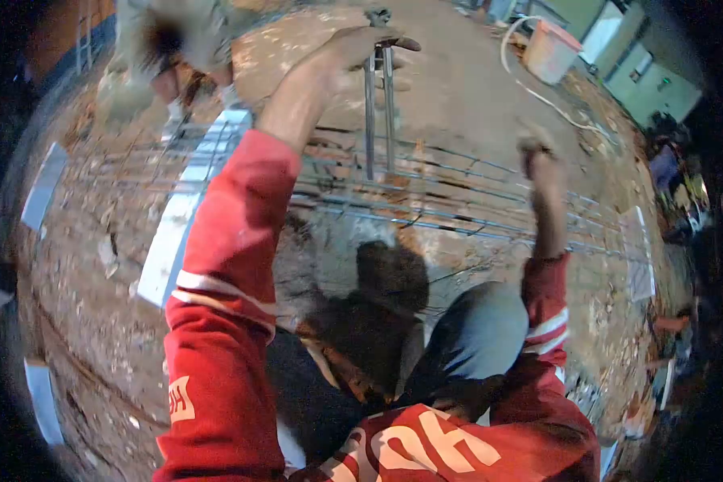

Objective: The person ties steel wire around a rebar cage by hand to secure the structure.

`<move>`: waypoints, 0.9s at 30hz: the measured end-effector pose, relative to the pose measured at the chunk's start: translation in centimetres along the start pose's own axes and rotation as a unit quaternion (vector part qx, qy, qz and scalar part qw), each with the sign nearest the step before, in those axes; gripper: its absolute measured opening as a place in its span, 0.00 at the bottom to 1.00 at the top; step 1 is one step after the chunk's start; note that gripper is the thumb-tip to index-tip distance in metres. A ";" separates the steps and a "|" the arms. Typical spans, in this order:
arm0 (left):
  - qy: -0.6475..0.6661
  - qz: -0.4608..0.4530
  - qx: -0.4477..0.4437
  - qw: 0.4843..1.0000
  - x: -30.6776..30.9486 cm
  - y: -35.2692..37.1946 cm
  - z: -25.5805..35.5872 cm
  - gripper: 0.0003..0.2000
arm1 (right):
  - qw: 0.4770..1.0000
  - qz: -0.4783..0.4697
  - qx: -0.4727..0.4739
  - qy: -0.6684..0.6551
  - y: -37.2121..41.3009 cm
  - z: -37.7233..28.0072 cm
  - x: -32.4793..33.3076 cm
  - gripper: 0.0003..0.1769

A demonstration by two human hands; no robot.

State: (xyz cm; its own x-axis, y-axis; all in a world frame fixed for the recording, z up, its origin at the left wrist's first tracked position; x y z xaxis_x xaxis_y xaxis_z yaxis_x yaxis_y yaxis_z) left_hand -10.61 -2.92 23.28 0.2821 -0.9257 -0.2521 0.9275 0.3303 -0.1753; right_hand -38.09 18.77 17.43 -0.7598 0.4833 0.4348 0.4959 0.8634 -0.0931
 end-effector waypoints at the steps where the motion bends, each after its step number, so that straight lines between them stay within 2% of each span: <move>1: -0.162 0.110 0.033 0.980 1.3 1.7 1.1 0.17 | 0.987 0.085 -0.040 0.131 1.1 -0.4 2.3 0.18; 2: -0.337 0.160 0.092 0.923 2.3 3.2 1.8 0.20 | 0.992 0.058 0.047 0.106 1.5 -0.9 3.5 0.17; 3: -0.337 0.175 0.100 0.920 3.8 4.0 1.7 0.20 | 0.988 0.033 0.133 0.076 1.9 -1.1 4.6 0.16; 5: -0.564 0.170 0.167 0.791 6.6 4.6 1.7 0.21 | 0.991 0.111 0.007 0.076 2.5 2.1 8.1 0.15; 7: -0.549 0.167 0.196 0.795 6.2 6.5 2.2 0.20 | 0.989 0.095 0.095 -0.056 3.0 6.1 10.9 0.17; 9: -0.588 0.212 0.277 0.730 8.0 7.5 2.0 0.17 | 0.996 0.085 0.027 0.004 4.5 6.2 11.1 0.20; 10: -0.641 0.195 0.202 0.714 9.1 7.2 1.8 0.16 | 0.993 0.107 0.038 0.000 5.0 7.0 11.2 0.25; 11: -0.642 0.197 0.207 0.712 11.0 7.2 0.9 0.16 | 0.994 0.103 0.037 -0.004 5.5 7.5 11.6 0.25; 13: -0.576 0.243 0.271 0.732 9.8 8.7 0.8 0.13 | 0.990 0.084 -0.094 0.060 7.4 7.0 11.2 0.26; 14: -0.655 0.120 0.105 0.738 16.7 6.7 -2.1 0.12 | 0.997 0.081 0.009 0.009 8.4 6.4 10.5 0.25; 15: -0.655 0.118 0.106 0.738 15.4 6.7 -1.8 0.12 | 0.997 0.082 0.006 0.009 9.0 6.4 10.6 0.25; 17: -0.578 0.244 0.262 0.734 12.0 8.4 -1.1 0.14 | 0.998 0.048 -0.025 0.034 9.8 6.0 11.1 0.23; 18: -0.577 0.242 0.262 0.735 10.5 8.5 -1.4 0.14 | 0.998 0.048 -0.027 0.036 10.6 6.3 12.1 0.23; 20: -0.616 0.283 0.226 0.699 8.2 9.0 -1.3 0.20 | 0.994 0.048 0.014 0.093 12.3 6.2 14.3 0.22; 21: -0.616 0.283 0.226 0.699 7.7 9.3 -2.0 0.20 | 0.994 0.049 0.014 0.093 13.0 4.7 14.4 0.22; 23: -0.593 0.294 0.265 0.701 8.0 10.0 -5.0 0.28 | 0.997 -0.024 -0.013 0.077 14.7 0.8 12.6 0.21; 24: -0.595 0.292 0.265 0.700 8.0 10.9 -6.7 0.28 | 0.998 -0.010 0.021 0.063 14.9 -0.3 12.5 0.19; 26: -0.636 0.274 0.122 0.711 7.5 13.2 -9.1 0.32 | 0.999 -0.006 0.025 0.036 15.9 -2.0 12.2 0.19; 27: -0.635 0.270 0.124 0.713 7.7 14.0 -10.2 0.32 | 0.999 -0.003 0.032 0.011 16.2 -2.6 12.1 0.18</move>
State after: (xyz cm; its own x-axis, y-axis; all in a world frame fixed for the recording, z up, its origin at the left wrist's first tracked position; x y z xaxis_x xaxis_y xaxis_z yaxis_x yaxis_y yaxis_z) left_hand 2.03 -3.61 9.20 0.4640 -0.1479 0.8734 0.5693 0.8052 -0.1661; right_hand -38.14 38.26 23.50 -0.7531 0.4757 0.4545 0.4630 0.8740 -0.1476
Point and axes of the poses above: each hand's wrist, its own y-axis away from the middle knuckle, its own x-axis out of the back of the hand, z = x × y, the point moved 6 cm from there along -y, towards the middle knuckle, and after that the axes turned 14 degrees about -z, right-handed, at the moved point
